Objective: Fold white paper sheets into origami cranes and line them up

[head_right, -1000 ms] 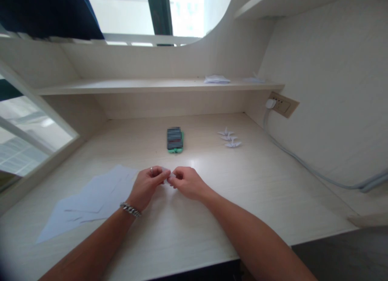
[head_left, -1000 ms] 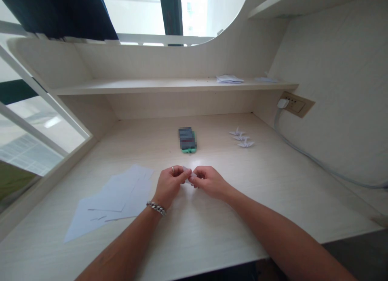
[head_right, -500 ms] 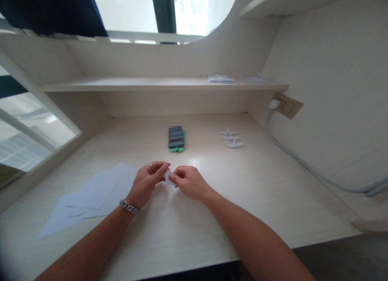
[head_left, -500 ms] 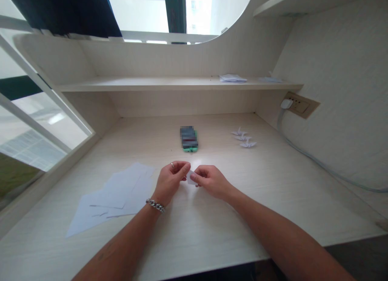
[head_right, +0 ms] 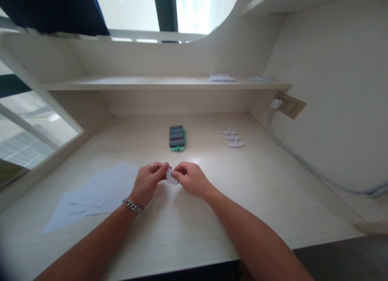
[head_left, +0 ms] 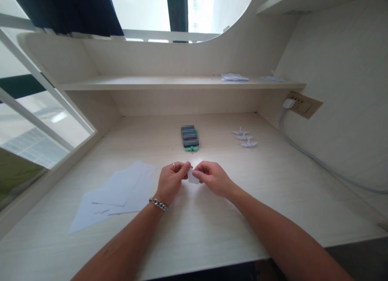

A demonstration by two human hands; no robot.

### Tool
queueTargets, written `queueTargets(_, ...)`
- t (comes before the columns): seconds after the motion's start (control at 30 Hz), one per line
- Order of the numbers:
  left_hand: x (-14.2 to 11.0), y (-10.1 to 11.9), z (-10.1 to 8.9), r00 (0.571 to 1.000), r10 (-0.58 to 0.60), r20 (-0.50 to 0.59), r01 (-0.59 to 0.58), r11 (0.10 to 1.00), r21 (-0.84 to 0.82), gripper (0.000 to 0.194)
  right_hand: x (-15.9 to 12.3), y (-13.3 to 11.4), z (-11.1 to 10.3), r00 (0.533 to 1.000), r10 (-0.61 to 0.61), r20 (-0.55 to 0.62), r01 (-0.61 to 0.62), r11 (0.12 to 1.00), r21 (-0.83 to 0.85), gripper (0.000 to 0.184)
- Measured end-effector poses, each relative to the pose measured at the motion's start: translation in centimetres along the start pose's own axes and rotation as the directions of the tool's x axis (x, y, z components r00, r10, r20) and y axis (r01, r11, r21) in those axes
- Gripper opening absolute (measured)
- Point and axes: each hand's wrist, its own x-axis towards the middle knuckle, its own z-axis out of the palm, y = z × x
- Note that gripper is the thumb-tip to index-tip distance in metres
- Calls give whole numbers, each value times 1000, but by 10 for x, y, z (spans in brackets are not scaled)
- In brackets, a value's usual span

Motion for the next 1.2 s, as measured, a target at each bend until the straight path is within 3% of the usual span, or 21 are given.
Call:
queueTargets(0.1, 2, -1, -2, 997, -60, -44, 54, 990, -130, 34, 2, 2, -1, 998, 18, -65, -12, 996, 90, 16)
queueTargets(0.27, -2, 0, -1, 982, -89, 165, 116, 980, -163, 33, 4, 6, -1, 979, -7, -204, 55, 971, 231, 19)
queueTargets(0.43, -4, -1, 2, 978, -88, 191, 134, 960, -244, 31, 3, 7, 2, 965, -45, -257, 94, 979, 181, 26)
queueTargets(0.6, -2, 1, 0, 978, -67, 199, 124, 949, -290, 34, 0, 3, 3, 965, -102, -240, 130, 986, 107, 30)
queueTargets(0.77, -2, 6, -2, 964, -51, 259, 131, 945, -301, 48, -1, 5, 5, 967, -110, -230, 148, 977, 155, 29)
queueTargets(0.97, -1, 7, -4, 970, -41, 241, 115, 947, -299, 33, 0, 6, 7, 977, -49, -206, 106, 955, 277, 28)
queueTargets(1.2, 1, 6, -6, 963, -47, 265, 138, 931, -338, 29, 1, 4, 7, 982, -30, -186, 98, 926, 365, 23)
